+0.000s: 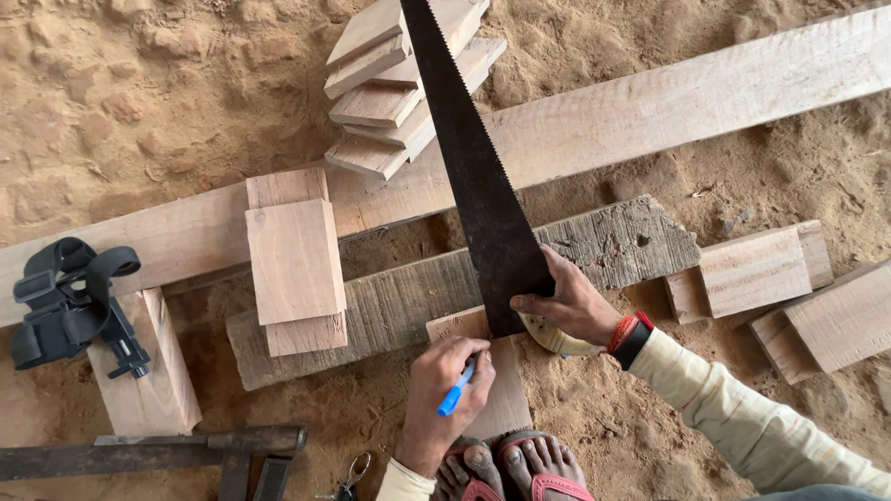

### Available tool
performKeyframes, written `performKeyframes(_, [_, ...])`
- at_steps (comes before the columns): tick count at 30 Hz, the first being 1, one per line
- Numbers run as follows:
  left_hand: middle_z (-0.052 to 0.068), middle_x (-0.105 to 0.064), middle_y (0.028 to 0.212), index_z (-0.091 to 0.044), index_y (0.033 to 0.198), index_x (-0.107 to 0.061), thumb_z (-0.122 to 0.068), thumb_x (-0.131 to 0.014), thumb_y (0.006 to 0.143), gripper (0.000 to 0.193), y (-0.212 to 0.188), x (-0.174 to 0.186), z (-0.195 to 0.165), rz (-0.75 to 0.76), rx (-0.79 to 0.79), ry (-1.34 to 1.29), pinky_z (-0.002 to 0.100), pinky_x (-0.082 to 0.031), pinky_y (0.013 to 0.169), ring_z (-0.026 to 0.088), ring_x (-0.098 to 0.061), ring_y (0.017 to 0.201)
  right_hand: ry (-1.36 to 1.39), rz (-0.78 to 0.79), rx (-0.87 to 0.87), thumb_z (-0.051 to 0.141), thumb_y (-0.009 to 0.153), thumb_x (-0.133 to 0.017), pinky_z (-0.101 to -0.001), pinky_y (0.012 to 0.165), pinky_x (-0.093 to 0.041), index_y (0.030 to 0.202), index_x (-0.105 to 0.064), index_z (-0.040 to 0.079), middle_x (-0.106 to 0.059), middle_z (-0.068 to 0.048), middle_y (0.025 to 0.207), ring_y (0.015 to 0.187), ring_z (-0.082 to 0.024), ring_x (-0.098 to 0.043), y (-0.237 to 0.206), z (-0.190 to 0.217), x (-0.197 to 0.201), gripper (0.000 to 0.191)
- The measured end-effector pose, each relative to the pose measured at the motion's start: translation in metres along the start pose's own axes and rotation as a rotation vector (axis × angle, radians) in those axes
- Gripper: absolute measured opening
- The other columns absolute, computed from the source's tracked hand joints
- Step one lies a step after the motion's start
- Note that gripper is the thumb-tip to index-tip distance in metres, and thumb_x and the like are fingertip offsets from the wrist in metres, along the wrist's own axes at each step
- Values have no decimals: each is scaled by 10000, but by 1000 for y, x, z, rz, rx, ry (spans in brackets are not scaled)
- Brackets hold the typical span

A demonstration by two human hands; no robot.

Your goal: The person measures and marks small wooden blocks using a tape measure, a hand saw as a straightedge, and a blue pen. The person repeatedly measures dimensions and draws lines on the blocks, stacking them as they are marked.

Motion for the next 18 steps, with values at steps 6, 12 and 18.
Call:
performKeyframes(6, [162,-781,864,33,935,-743,-48,-715,865,110,6,12,-12,-2,9,-60,321,-635,606,222,-779,699,-29,-3,-24,317,826,-810,-351,909,-578,1369,-527,29,-700,-84,1136,1032,-158,-668,-2,1,1,676])
performKeyframes(12, [142,-782,822,-3,978,-757,-95,-682,931,127,13,-2,8,78,99,30,293,-629,521,192,-764,628,-78,2,7,345,820,-813,-370,915,-583,1374,-523,27,-699,-103,1154,1048,-190,-682,-1,-3,2,702])
performKeyframes(18, [158,-778,962,-3,1113,-740,-98,-660,1007,163,15,4,11,-228,-191,-35,228,-635,562,142,-767,745,-71,11,3,384,804,-800,-393,946,-603,1391,-492,27,-699,-121,1204,1077,-213,-707,2,-11,1,753])
Point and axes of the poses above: each hand's wrist, its own y-axis towards the middle knuckle, its own x-axis out of the back of the hand, z = x × y, the point moved 4 cm from there along y, towards the middle knuckle
